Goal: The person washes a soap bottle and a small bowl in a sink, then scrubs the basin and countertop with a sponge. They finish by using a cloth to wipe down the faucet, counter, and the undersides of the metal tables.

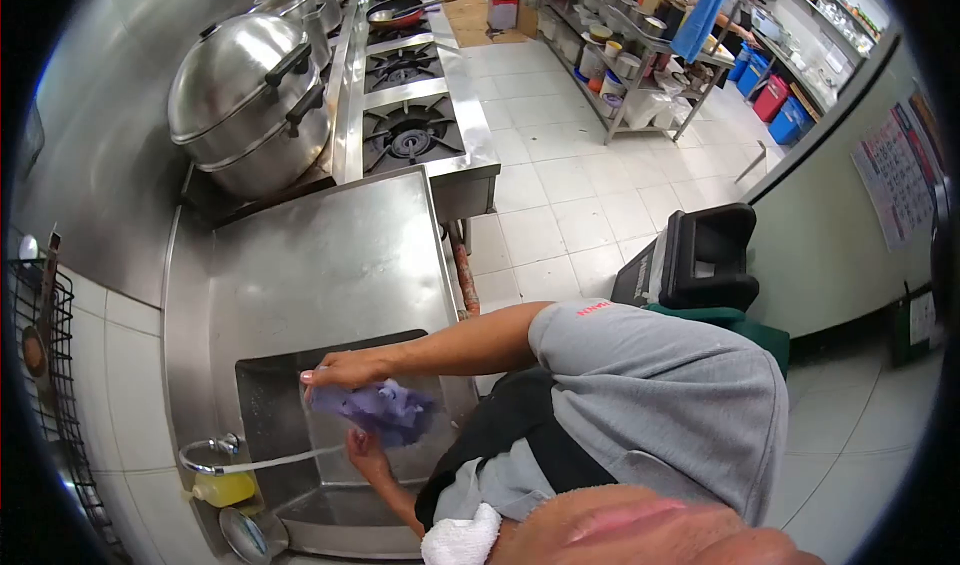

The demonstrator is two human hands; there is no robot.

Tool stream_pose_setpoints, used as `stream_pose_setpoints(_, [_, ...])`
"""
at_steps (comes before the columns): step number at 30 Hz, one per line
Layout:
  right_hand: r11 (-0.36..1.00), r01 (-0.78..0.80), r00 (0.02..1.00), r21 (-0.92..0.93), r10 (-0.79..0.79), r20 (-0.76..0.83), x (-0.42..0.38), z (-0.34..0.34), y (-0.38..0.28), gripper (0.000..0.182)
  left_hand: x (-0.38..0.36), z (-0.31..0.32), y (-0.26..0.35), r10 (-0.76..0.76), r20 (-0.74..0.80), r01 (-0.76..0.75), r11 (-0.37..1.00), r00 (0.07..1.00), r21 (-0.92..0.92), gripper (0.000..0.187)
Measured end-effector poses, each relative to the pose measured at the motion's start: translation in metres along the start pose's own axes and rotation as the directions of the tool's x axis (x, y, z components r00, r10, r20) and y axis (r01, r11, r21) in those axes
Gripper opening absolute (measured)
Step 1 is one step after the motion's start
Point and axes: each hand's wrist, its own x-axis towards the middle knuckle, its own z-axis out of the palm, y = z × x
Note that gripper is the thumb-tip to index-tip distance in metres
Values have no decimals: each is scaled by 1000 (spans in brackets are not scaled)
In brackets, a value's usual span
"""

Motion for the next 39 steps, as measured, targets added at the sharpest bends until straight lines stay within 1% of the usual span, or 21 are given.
stream_pose_setpoints(2, [997, -2, 995, -82, 10, 99, -2, 11, -9, 63, 5, -15, -22, -351, 31, 344, 889, 936, -303, 35])
stream_pose_setpoints(3, [997, 11, 977, -79, 7, 215, -2, 21, -7, 67, -14, 7, 5, 30, 156, -83, 935, 987, 346, 35])
stream_pose_setpoints(4, [984, -23, 965, -178, 68, 251, -6, 25, -8, 69, -34, 30, 32, 407, 255, -424, 409, 877, 808, 34])
stream_pose_setpoints(5, [962, -47, 938, -268, 135, 321, -12, 33, -9, 71, -43, 36, 40, 435, 282, -430, 292, 855, 854, 33])
stream_pose_setpoints(6, [935, -41, 879, -352, 201, 432, -17, 47, -7, 73, -53, 48, 49, 402, 248, -406, 377, 881, 833, 32])
stream_pose_setpoints(8, [977, 64, 752, -204, 87, 654, -18, 49, 12, 78, -53, 60, 71, 391, 137, -363, 592, 910, 720, 29])
stream_pose_setpoints(9, [965, 140, 805, -222, 20, 593, -23, 39, 13, 78, -50, 62, 88, 401, 66, -351, 697, 914, 625, 28])
stream_pose_setpoints(11, [934, -2, 821, -358, 206, 532, -36, -6, -24, 69, -47, 65, 137, 451, -36, -397, 819, 892, 414, 25])
stream_pose_setpoints(12, [956, 151, 844, -253, 9, 536, -32, -33, -11, 60, -44, 66, 162, 481, -58, -435, 832, 875, 343, 24])
stream_pose_setpoints(16, [993, -118, 954, -25, 121, 275, -67, -140, -13, 52, -25, 79, 214, 546, 17, -527, 798, 837, 291, 20])
stream_pose_setpoints(20, [963, -265, 962, 52, 268, -52, -116, -236, 24, 49, 28, 136, 157, 493, 103, -463, 696, 864, 548, 22])
stream_pose_setpoints(24, [933, -346, 861, 96, 357, -361, -146, -295, 57, 54, 152, 235, 54, 618, 149, -425, 328, 772, 844, 26])
stream_pose_setpoints(25, [928, -355, 827, 111, 367, -425, -150, -306, 63, 52, 157, 235, 98, 378, 279, -417, 357, 883, 836, 30])
stream_pose_setpoints(26, [926, -357, 798, 119, 369, -476, -151, -312, 63, 51, 187, 244, 105, 410, 183, -382, 479, 894, 790, 31])
stream_pose_setpoints(28, [929, -354, 759, 109, 353, -548, -146, -312, 59, 52, 247, 233, 139, 324, 115, -272, 496, 939, 824, 32])
stream_pose_setpoints(30, [937, -324, 747, 131, 338, -572, -136, -314, 62, 51, 321, 217, 135, 458, -17, -237, 490, 889, 839, 32])
stream_pose_setpoints(34, [950, -313, 751, 4, 250, -611, -107, -314, 64, 50, 409, 117, 131, 444, -282, 23, 505, 851, 863, 32])
stream_pose_setpoints(36, [961, -271, 761, -52, 181, -623, -90, -317, 66, 50, 409, 48, 130, 263, -632, 246, 761, 729, 600, 26])
stream_pose_setpoints(37, [972, -222, 761, -83, 120, -637, -80, -318, 68, 49, 402, 9, 111, 412, -694, 204, 756, 590, 622, 30])
stream_pose_setpoints(38, [969, -205, 758, -139, 67, -649, -71, -315, 65, 48, 392, -28, 101, 314, -797, 275, 820, 516, 502, 29])
stream_pose_setpoints(39, [963, -183, 753, -197, 9, -658, -60, -310, 60, 48, 371, -53, 85, 547, -787, 254, 749, 287, 612, 16])
